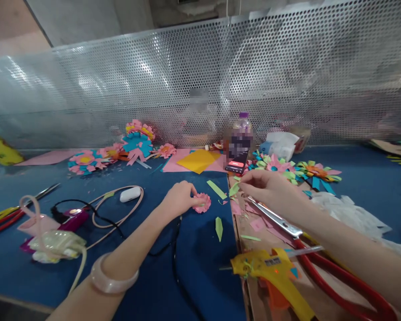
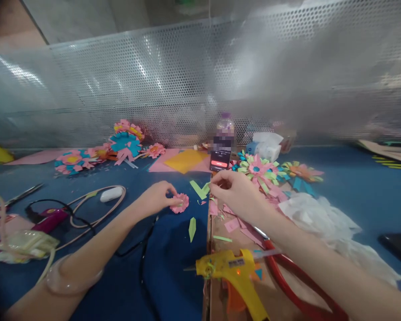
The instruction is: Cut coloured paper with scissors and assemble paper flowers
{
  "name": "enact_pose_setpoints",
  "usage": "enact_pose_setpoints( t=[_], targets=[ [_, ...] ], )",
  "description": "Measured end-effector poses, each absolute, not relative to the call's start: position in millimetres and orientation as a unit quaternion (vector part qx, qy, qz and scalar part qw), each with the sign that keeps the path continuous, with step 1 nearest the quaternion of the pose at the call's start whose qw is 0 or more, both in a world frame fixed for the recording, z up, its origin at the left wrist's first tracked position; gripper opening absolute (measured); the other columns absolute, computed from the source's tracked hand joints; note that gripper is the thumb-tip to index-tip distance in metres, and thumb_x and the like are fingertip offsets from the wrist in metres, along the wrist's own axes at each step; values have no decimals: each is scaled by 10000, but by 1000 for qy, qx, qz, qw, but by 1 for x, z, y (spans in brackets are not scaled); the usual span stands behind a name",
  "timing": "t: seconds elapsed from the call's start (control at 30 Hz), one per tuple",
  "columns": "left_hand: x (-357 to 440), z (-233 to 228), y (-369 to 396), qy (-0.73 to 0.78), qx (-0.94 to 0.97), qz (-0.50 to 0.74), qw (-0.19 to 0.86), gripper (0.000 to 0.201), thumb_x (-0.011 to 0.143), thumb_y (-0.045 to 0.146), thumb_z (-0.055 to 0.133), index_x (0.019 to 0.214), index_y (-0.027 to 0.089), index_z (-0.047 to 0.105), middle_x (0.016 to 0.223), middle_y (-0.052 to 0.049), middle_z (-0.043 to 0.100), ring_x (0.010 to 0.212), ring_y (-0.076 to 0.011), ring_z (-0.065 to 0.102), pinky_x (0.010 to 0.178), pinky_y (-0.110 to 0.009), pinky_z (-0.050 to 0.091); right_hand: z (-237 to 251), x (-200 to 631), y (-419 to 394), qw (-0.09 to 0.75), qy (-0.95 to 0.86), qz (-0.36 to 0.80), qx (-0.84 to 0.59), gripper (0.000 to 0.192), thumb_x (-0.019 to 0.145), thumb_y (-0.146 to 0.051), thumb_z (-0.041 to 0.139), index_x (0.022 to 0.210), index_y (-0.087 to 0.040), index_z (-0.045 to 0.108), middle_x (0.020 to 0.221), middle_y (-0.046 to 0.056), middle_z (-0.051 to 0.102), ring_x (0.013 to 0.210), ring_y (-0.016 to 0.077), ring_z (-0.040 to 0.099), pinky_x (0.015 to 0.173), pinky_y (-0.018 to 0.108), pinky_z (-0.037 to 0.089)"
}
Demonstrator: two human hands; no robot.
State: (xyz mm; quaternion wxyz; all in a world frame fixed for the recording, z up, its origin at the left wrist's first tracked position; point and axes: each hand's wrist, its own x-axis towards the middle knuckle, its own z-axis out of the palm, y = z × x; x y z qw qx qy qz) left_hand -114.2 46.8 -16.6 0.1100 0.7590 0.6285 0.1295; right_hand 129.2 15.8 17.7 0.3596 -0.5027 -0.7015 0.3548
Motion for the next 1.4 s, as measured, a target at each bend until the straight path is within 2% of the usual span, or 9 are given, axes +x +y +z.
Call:
enact_pose_setpoints(
  t=[0.07, 0.23, 0.37, 0.5, 0.7, 0.87, 1.03, 1.4],
  targets=[
    [-116, -20, 49, 624, 760, 125, 133, 317, 610, 481, 630, 746, 195, 625, 853, -61, 636, 816, -234, 589, 623, -273, 398, 13, 129, 18, 365, -700, 358, -499, 96, 749, -269, 520, 749, -191, 576, 616, -26, 580, 506, 85, 517, 458, 200, 393],
    [-110, -15, 46, 616, 727, 195, 233, 316, 600, 400, 656, 799, 181, 545, 766, -9, 610, 679, -164, 570, 572, -246, 397, 11, 129, 22, 383, -681, 363, -507, 68, 722, -238, 543, 756, -181, 558, 639, -8, 600, 541, 101, 548, 483, 209, 423],
    [-95, 2, 34, 524, 739, 296, 302, 246, 684, 337, 615, 850, 172, 539, 810, -19, 622, 727, -148, 585, 634, -249, 444, 20, 130, 16, 400, -670, 386, -492, 67, 727, -240, 545, 750, -178, 548, 665, 11, 616, 551, 113, 560, 511, 231, 448],
    [-80, 17, 20, 473, 755, 337, 304, 171, 719, 283, 608, 857, 183, 601, 853, -18, 644, 781, -138, 594, 724, -252, 456, 29, 128, 9, 425, -660, 347, -513, 73, 731, -259, 554, 712, -190, 573, 675, 16, 620, 592, 129, 560, 499, 238, 430],
    [-71, 19, 10, 465, 732, 371, 332, 235, 691, 264, 655, 906, 175, 618, 882, -25, 652, 810, -143, 595, 744, -244, 462, 30, 125, 3, 417, -640, 396, -510, 81, 728, -266, 557, 704, -193, 585, 672, 16, 618, 585, 139, 558, 495, 250, 421],
    [-69, 19, 8, 467, 725, 371, 346, 264, 689, 255, 660, 940, 182, 627, 906, -28, 656, 839, -156, 596, 751, -255, 468, 30, 124, 1, 406, -664, 369, -509, 99, 729, -255, 548, 662, -193, 586, 665, 10, 620, 620, 143, 568, 537, 254, 422],
    [-68, 22, 6, 472, 719, 367, 354, 283, 685, 300, 666, 936, 175, 634, 912, -42, 661, 845, -171, 601, 761, -279, 475, 30, 124, 1, 399, -676, 355, -508, 108, 731, -259, 550, 659, -193, 597, 630, 3, 610, 573, 126, 542, 495, 237, 396],
    [-67, 21, 5, 482, 699, 366, 380, 312, 679, 300, 657, 959, 168, 618, 877, -53, 652, 810, -164, 604, 746, -290, 487, 23, 126, 6, 408, -630, 448, -485, 139, 713, -325, 589, 708, -187, 586, 654, 8, 585, 567, 115, 520, 483, 235, 381]
  ],
)
